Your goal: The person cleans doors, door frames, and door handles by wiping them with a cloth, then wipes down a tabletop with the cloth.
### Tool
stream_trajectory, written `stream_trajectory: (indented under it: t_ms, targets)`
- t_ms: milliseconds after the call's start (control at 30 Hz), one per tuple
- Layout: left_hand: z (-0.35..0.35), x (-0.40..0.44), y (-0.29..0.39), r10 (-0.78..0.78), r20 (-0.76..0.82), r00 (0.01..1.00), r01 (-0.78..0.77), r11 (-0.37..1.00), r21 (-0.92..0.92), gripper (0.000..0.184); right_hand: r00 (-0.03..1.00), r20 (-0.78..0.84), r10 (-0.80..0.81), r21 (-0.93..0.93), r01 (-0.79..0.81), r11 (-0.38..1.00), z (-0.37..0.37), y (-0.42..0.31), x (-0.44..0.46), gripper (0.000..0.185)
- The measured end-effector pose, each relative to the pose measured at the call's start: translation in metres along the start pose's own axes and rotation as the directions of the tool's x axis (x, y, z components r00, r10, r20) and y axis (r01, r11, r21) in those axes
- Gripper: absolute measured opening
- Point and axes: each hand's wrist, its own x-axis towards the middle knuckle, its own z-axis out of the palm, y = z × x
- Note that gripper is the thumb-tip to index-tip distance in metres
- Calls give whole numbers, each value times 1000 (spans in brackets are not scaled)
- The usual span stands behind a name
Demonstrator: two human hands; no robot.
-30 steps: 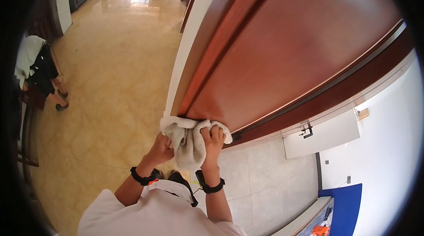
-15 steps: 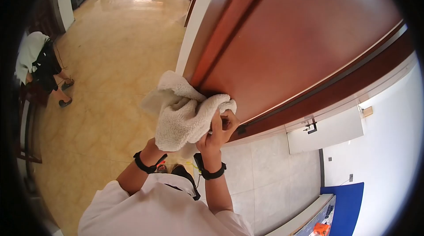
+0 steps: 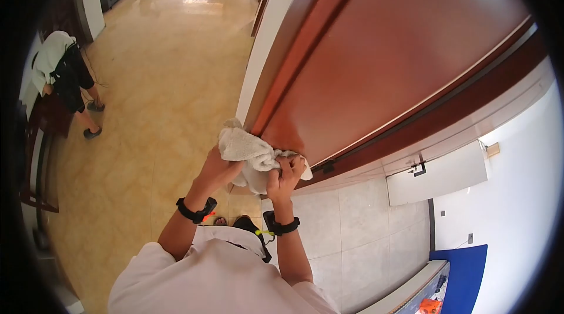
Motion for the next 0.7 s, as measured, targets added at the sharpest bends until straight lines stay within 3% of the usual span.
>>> stream_trajectory:
  t_ms: [67, 167, 333, 467, 533, 633, 700]
  targets:
    - [-19, -4, 19, 16, 119, 993, -23, 998, 63, 44, 998, -53, -27, 84, 31, 996, -8, -4, 11, 25]
    - [-46, 1, 69, 13, 216, 976, 8, 996, -94, 41, 979, -193, -68, 124, 93, 988, -18, -31, 37, 25]
    - [-46, 37, 78, -66, 159, 985, 113, 944, -309, 49, 819, -551, -156, 127, 267, 955, 10, -41, 80, 27]
    - [-20, 54, 21, -200, 97, 975, 222, 885, -410, 58, 842, -427, -330, -45, 344, 938, 15, -19, 70, 32]
    - [0, 56, -29, -241, 107, 964, 264, 906, -332, 62, 854, -328, -403, -122, 385, 915, 8, -10, 58, 32]
    - [-4, 53, -33, -390, 171, 905, 415, 898, -146, 66, 892, -213, -398, -229, 350, 908, 4, 5, 28, 34]
    - [-9, 45, -31, -463, 176, 869, 475, 879, -38, 64, 940, -280, -194, -147, 157, 977, 8, 4, 9, 35]
